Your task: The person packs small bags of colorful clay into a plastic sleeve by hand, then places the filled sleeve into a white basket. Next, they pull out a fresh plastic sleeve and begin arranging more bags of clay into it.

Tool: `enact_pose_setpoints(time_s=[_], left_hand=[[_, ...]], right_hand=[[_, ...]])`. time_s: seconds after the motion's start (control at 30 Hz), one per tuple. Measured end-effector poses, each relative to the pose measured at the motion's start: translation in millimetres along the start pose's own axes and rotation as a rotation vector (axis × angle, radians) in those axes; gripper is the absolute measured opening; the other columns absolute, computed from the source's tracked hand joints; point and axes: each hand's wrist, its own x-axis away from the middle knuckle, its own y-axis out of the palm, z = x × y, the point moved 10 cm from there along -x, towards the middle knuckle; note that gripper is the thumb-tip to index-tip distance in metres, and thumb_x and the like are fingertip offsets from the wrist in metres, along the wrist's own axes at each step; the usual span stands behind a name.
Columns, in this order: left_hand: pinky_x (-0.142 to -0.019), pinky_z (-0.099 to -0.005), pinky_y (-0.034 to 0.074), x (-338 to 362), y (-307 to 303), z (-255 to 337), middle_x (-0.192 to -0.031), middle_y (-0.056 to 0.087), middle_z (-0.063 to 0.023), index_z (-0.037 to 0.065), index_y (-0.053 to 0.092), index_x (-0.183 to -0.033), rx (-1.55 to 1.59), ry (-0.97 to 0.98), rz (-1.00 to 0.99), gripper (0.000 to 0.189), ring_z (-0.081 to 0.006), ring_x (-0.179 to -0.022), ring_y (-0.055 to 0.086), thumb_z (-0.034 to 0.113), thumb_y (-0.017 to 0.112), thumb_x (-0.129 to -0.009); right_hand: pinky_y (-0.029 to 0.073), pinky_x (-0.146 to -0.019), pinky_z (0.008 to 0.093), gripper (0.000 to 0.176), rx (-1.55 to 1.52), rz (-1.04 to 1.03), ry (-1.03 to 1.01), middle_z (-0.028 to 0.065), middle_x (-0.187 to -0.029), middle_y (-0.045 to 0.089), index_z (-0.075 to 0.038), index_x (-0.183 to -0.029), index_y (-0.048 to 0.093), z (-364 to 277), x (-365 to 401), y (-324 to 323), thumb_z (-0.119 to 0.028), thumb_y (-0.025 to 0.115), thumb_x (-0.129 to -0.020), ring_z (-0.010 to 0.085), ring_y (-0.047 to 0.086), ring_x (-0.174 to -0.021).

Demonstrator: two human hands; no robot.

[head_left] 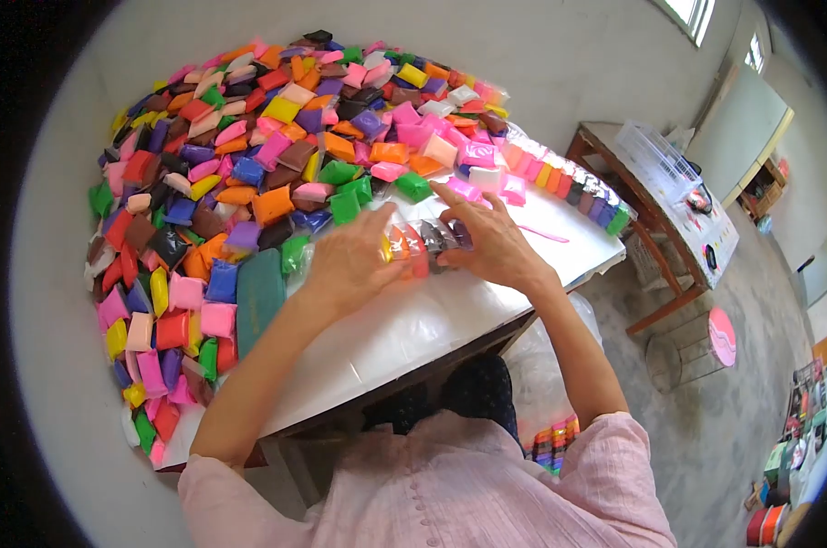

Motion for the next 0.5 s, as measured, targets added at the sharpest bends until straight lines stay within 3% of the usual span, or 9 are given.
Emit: enact_pose_setpoints(time_s=[0.13, 0.43, 0.5], left_hand=[[-0.093, -0.0440, 0.049, 16.3, -20.0, -34.8, -0.124, 0.061, -0.0218, 0.002, 0.047, -0.138, 0.024, -0.188, -0.096, 0.075, -0.0377, -0.110, 0.061, 0.036, 0.076, -0.077], [-0.101, -0.0382, 0.044, 38.1, -28.9, -42.6, -0.127, 0.058, -0.0213, 0.001, 0.045, -0.139, 0.241, -0.110, -0.185, 0.073, -0.0357, -0.120, 0.056, 0.019, 0.076, -0.076], [-0.104, -0.0383, 0.043, 45.2, -33.6, -26.0, -0.131, 0.054, -0.0214, 0.002, 0.045, -0.140, 0.227, 0.005, -0.165, 0.067, -0.0360, -0.123, 0.053, 0.008, 0.070, -0.078]], right_hand=[[0.024, -0.115, 0.0578, 0.098, 0.004, 0.013, 0.006, 0.0109, -0.110, 0.068, -0.020, -0.155, 0.025, 4.3, 2.9, -2.6, -0.017, 0.079, -0.072, 0.0302, 0.061, -0.111], [0.025, -0.114, 0.0564, 0.095, 0.014, -0.012, -0.002, 0.0103, -0.111, 0.067, -0.017, -0.153, 0.028, -3.4, 16.7, -11.8, -0.013, 0.078, -0.073, 0.0296, 0.060, -0.111], [0.026, -0.113, 0.0561, 0.092, 0.046, 0.023, -0.038, 0.0095, -0.112, 0.066, -0.015, -0.152, 0.031, -10.7, 28.5, -16.7, -0.010, 0.077, -0.072, 0.0291, 0.059, -0.111]])
